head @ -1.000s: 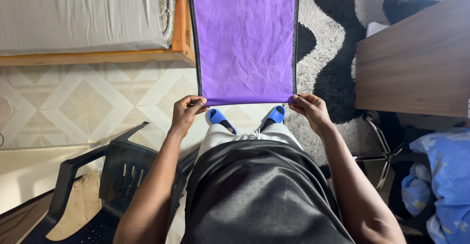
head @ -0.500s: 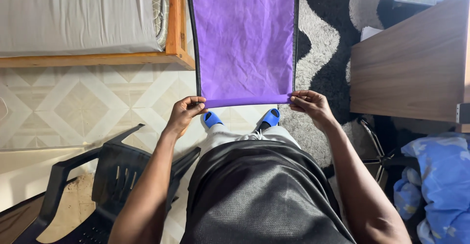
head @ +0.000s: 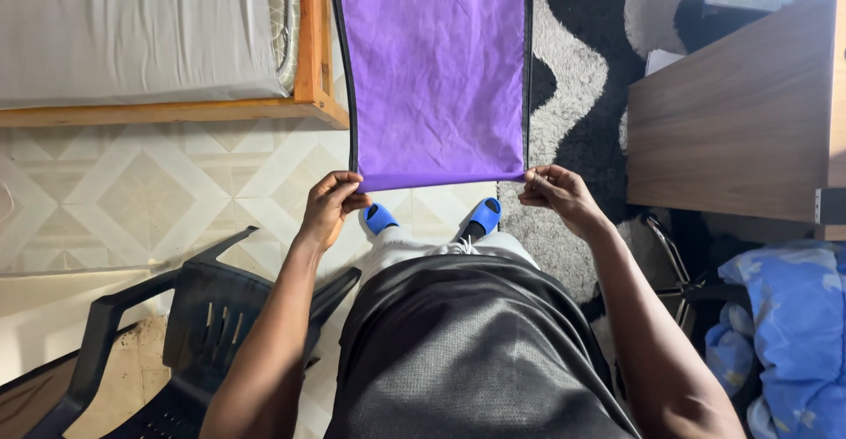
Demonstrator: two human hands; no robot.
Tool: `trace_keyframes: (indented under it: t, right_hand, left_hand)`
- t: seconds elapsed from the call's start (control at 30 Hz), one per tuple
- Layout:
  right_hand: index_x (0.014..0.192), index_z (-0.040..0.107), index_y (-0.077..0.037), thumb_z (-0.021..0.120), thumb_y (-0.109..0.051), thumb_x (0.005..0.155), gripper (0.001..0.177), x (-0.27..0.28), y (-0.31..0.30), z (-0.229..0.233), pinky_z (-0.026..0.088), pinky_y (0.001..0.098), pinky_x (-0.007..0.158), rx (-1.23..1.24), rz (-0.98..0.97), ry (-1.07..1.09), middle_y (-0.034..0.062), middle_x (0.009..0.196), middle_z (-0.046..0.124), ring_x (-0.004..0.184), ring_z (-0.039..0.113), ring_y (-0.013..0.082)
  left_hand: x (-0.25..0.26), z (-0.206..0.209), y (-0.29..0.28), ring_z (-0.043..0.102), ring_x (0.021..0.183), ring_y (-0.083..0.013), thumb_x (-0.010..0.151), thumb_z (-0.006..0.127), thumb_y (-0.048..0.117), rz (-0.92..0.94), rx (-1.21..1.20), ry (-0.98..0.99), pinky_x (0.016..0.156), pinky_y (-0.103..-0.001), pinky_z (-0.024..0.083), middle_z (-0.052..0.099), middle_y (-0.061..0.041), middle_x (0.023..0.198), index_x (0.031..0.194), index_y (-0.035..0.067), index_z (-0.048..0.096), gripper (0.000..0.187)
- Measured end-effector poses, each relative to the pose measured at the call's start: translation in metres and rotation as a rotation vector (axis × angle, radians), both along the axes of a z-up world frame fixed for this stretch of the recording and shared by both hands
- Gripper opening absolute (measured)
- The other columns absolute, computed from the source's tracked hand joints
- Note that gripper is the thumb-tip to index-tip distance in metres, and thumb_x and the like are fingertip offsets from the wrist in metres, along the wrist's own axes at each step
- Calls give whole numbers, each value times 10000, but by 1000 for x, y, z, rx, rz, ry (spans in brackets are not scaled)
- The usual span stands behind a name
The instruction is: The person folds the purple fabric door of a portable wardrobe from the bottom upward, then secures the rolled fabric at the top using a strap. The wardrobe contains folded clothes on shelves inside.
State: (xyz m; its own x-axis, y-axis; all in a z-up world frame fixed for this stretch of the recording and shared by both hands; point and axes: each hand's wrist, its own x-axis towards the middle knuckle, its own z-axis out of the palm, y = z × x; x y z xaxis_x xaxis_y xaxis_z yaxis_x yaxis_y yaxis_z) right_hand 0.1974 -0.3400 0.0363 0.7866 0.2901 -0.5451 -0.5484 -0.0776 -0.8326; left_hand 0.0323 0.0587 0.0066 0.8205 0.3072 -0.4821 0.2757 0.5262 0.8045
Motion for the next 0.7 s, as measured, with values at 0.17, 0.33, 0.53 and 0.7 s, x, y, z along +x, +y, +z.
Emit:
trace_keyframes:
  t: [0.17,0.33,0.53,0.7]
  right_hand:
    - [1108,648,50,749,-188,997,282,1,1,-18,626,458,908,8,-57,-21,122,901,689,883,757,250]
    - [1058,649,61,764,-191,990,285,5,13,-16,629,449,919,-3,-120,-23,137,891,700,868,764,252]
    - [1202,655,24,769,-144,977,304,7,28,-7,678,415,766,-7,-167,-107,140,839,694,753,771,256]
    - [1156,669,6,786,-138,964,267,10,26,-21,684,428,734,-18,-162,-114,136,801,668,723,766,269]
  left_hand:
    - [2,14,-5,749,861,-217,886,744,-6,-61,58,-10,843,-387,671,645,-89,947,1201,-14,686,320]
    - [7,25,-1,735,878,-232,894,748,-14,-116,106,-13,854,-424,662,657,-124,954,1241,-38,679,354]
    - [16,4,0,739,863,-238,1010,692,148,-20,204,0,826,-440,675,642,-131,923,1143,-33,686,225]
    - [18,-10,6,758,863,-297,986,731,148,52,136,29,866,-473,662,632,-144,905,1068,-50,702,216]
